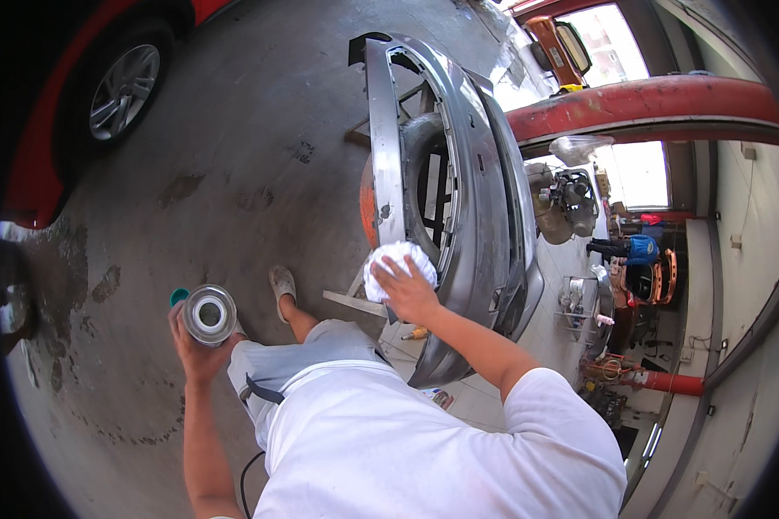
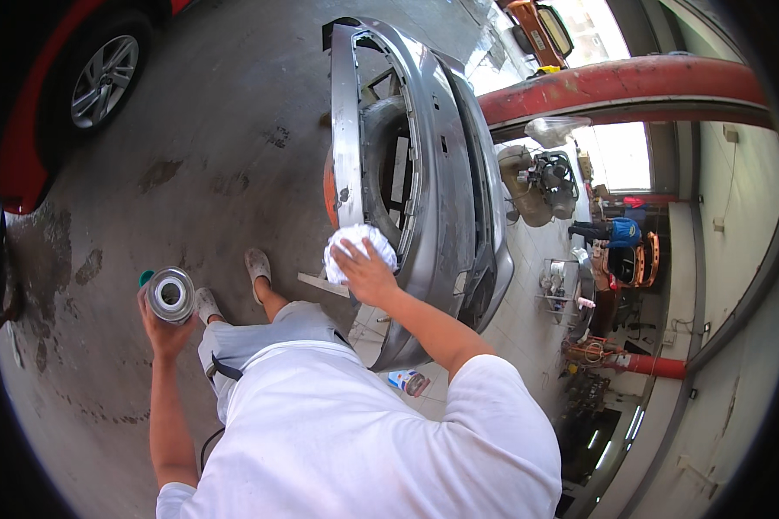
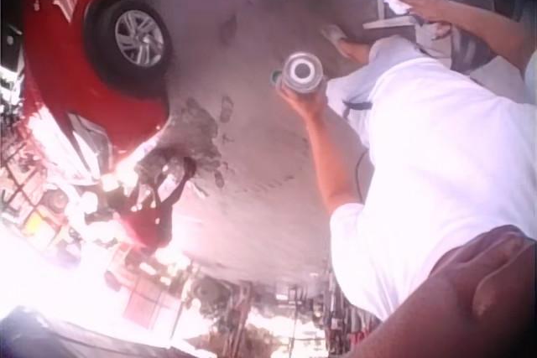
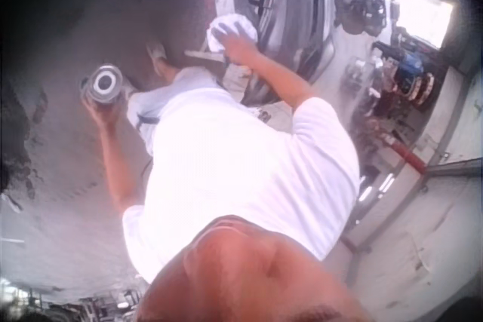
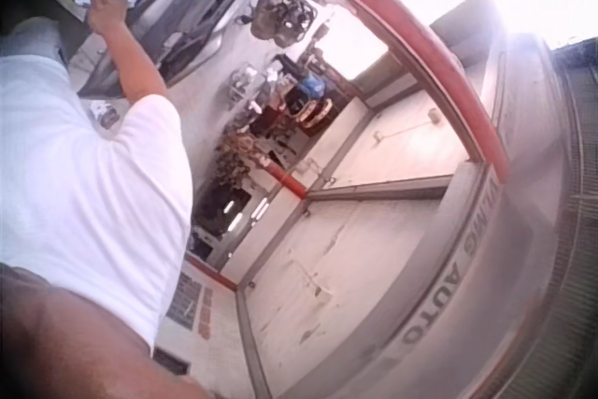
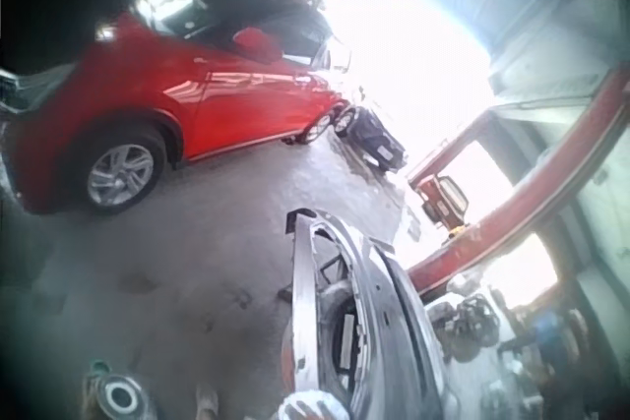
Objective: The person uses a heat gun on a silver car bumper, then sands the surface with sandpaper. They wipe the bumper with a cloth and apply a liquid from a can to clean the surface. The bumper remains on a stand in the garage.
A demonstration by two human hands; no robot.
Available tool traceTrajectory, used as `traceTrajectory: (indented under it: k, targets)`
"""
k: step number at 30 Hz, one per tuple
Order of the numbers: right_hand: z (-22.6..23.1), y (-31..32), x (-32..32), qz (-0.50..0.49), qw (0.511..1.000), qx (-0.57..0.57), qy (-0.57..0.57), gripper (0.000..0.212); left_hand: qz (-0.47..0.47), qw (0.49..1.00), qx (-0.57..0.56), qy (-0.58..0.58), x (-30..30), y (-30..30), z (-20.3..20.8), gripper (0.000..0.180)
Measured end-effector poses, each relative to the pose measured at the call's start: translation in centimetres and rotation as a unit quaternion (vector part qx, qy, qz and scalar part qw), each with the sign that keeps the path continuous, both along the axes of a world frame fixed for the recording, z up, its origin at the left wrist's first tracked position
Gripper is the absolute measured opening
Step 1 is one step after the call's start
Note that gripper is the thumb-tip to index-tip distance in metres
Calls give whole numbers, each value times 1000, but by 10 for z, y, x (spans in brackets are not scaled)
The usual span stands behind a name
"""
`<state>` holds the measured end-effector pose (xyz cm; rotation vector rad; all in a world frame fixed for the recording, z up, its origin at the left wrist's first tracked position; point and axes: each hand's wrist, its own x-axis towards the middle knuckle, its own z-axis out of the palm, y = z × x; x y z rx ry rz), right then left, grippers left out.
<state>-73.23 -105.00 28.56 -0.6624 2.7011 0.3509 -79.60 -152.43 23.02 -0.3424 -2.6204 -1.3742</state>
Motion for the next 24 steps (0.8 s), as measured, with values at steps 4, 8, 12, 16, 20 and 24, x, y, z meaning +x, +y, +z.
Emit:
traceTrajectory:
  k: [4, 8, 12, 16, 20, 24]
  targets:
    - [-14, 20, 53, 84, 994, -54, -33, 80, -7, 1000, -6, -1, -13, 13, 13, 79]
    - [-12, 39, -52, 42, 994, -94, 48, 72, -14, 999, -39, 22, -14, 12, 18, 80]
    - [-18, 56, -186, -28, 997, -7, 70, 66, -26, 995, -101, 6, 0, 16, 40, 80]
    - [-35, 68, -279, -158, 983, 54, 72, 68, 12, 994, -108, -23, 27, 13, 51, 82]
    - [-35, 58, -267, -177, 976, 83, 98, 66, -6, 992, -129, -7, 43, 14, 55, 83]
    - [-25, 26, -147, -89, 987, 70, 116, 64, -32, 995, -94, -12, 49, 19, 53, 81]
